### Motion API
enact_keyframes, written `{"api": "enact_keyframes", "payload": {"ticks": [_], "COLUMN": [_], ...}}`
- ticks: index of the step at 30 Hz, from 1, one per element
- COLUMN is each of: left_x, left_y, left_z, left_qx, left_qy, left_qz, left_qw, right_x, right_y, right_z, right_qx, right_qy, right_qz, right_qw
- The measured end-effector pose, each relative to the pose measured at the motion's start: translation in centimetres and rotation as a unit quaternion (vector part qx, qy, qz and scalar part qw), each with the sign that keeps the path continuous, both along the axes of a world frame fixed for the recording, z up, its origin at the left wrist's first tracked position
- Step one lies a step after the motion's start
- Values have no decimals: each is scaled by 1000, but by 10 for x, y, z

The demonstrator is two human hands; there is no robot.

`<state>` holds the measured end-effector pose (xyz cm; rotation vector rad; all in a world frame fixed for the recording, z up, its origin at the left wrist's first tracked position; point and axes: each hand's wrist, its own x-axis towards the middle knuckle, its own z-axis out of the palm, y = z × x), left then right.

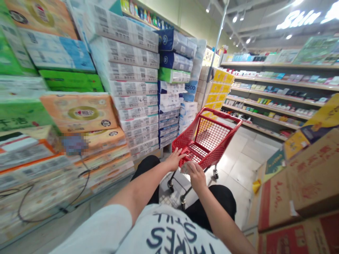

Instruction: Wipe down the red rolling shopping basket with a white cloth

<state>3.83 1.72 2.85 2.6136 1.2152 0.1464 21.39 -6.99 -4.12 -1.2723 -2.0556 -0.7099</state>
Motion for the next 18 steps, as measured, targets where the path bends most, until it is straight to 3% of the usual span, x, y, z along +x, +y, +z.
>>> {"api": "enact_keyframes", "payload": {"ticks": [3,5,9,13,18], "left_x": [-1,0,0,2,3], "left_y": [0,1,2,2,0], "left_z": [2,2,1,0,-3], "left_qx": [-15,-17,-15,-7,6], "left_qy": [-9,-13,-10,-3,8], "left_qz": [3,6,15,20,12], "left_qw": [1000,1000,1000,1000,1000], "right_x": [5,6,4,2,-3], "right_y": [-3,-7,-9,-3,-1], "right_z": [-28,-36,-12,16,10], "right_qx": [-35,-40,-36,-61,-155], "right_qy": [-9,3,40,88,84], "right_qz": [14,29,24,-67,-137], "right_qw": [999,999,998,992,975]}}
